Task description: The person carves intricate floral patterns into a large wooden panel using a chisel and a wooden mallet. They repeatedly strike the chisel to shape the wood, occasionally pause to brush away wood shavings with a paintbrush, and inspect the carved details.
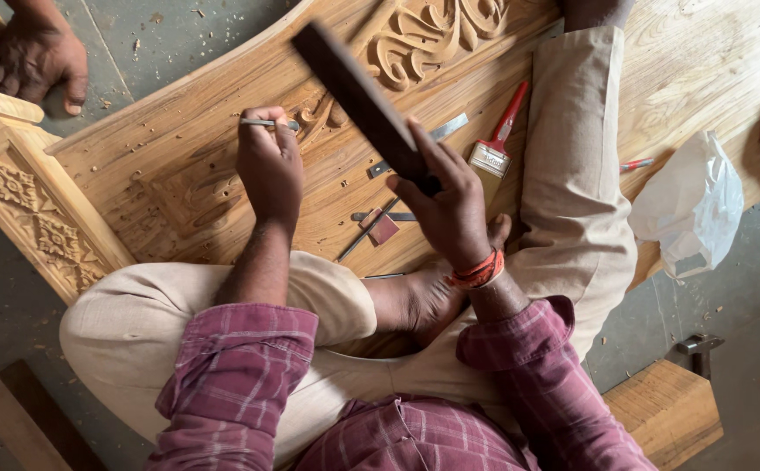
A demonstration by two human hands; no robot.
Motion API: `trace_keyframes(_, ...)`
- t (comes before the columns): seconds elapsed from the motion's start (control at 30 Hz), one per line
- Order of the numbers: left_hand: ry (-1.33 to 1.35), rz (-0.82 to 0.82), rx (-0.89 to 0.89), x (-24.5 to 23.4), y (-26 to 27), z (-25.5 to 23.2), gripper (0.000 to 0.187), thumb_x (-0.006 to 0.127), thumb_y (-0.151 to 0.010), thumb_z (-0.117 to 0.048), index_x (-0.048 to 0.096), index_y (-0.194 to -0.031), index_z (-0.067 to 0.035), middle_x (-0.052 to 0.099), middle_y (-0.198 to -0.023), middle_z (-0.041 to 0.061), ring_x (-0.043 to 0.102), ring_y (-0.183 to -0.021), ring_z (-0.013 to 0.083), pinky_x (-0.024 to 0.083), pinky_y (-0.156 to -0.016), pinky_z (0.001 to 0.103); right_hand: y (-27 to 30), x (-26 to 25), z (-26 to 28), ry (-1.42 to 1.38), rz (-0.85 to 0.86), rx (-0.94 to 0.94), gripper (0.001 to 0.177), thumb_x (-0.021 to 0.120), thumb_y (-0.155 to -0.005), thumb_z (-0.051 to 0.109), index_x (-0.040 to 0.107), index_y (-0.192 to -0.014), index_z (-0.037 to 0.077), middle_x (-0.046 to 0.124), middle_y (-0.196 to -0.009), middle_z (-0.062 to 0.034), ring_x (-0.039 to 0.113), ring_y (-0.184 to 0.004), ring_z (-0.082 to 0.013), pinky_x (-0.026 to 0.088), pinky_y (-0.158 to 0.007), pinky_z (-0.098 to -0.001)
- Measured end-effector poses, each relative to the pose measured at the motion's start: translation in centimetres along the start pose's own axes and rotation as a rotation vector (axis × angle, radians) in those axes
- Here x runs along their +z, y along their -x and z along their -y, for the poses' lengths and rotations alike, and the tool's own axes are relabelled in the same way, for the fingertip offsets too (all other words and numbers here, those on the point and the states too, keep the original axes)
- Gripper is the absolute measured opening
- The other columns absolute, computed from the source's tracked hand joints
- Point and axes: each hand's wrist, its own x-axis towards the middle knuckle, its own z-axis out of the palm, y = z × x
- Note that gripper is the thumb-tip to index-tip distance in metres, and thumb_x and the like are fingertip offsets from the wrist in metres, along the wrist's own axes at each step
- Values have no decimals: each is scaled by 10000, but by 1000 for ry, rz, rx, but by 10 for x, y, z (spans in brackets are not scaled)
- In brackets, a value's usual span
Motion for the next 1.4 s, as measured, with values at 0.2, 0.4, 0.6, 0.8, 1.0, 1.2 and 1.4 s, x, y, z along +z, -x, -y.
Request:
trace_keyframes(0.2,-209,180,330,-17,-8,1,220,625,-959,-55,580,-1153,39,687,-1051,264,695,-929,459,598,-816,527,-13,-6,22,291,58,-268,607,846,-887,194,611,-1447,201,698,-1105,-56,699,-937,-260,562,-807,-380)
trace_keyframes(0.4,-405,758,13,-64,-70,-19,131,504,-1097,-94,604,-1162,-41,725,-1025,207,726,-891,359,595,-817,472,20,-17,-8,45,28,64,637,850,-854,117,613,-1445,94,676,-1026,-68,670,-873,-154,556,-795,-284)
trace_keyframes(0.6,42,362,-198,-115,-52,-23,256,617,-1034,-50,534,-1273,-15,743,-1102,172,751,-888,172,626,-727,281,35,-27,-53,-273,-89,219,541,794,-973,101,596,-1462,-20,723,-1221,-83,641,-1077,-81,540,-939,-260)
trace_keyframes(0.8,344,205,-558,-131,-42,1,396,622,-958,-6,477,-1325,14,730,-1060,112,761,-857,108,638,-697,217,32,-13,-66,-763,-95,737,385,674,-980,209,639,-1308,11,712,-900,-34,666,-712,-112,531,-611,-252)
trace_keyframes(1.0,-323,728,-353,-92,-11,-16,340,733,-891,-167,653,-1217,-114,756,-969,113,728,-849,260,554,-720,398,38,-32,-90,-676,-228,663,284,734,-980,167,669,-1226,42,657,-856,4,584,-660,-84,480,-572,-246)
trace_keyframes(1.2,-733,901,46,-35,35,-30,170,727,-932,-268,732,-1038,-135,761,-995,131,733,-934,314,586,-817,438,32,-44,-99,-762,-445,611,248,713,-975,157,669,-1204,74,673,-865,3,635,-684,-92,546,-610,-260)
trace_keyframes(1.4,-760,754,55,-20,55,-32,283,702,-968,-305,657,-1062,-43,727,-985,138,732,-783,229,621,-663,358,36,-44,-104,-828,-465,611,244,721,-975,129,667,-1204,62,683,-891,-14,640,-688,-112,549,-618,-272)
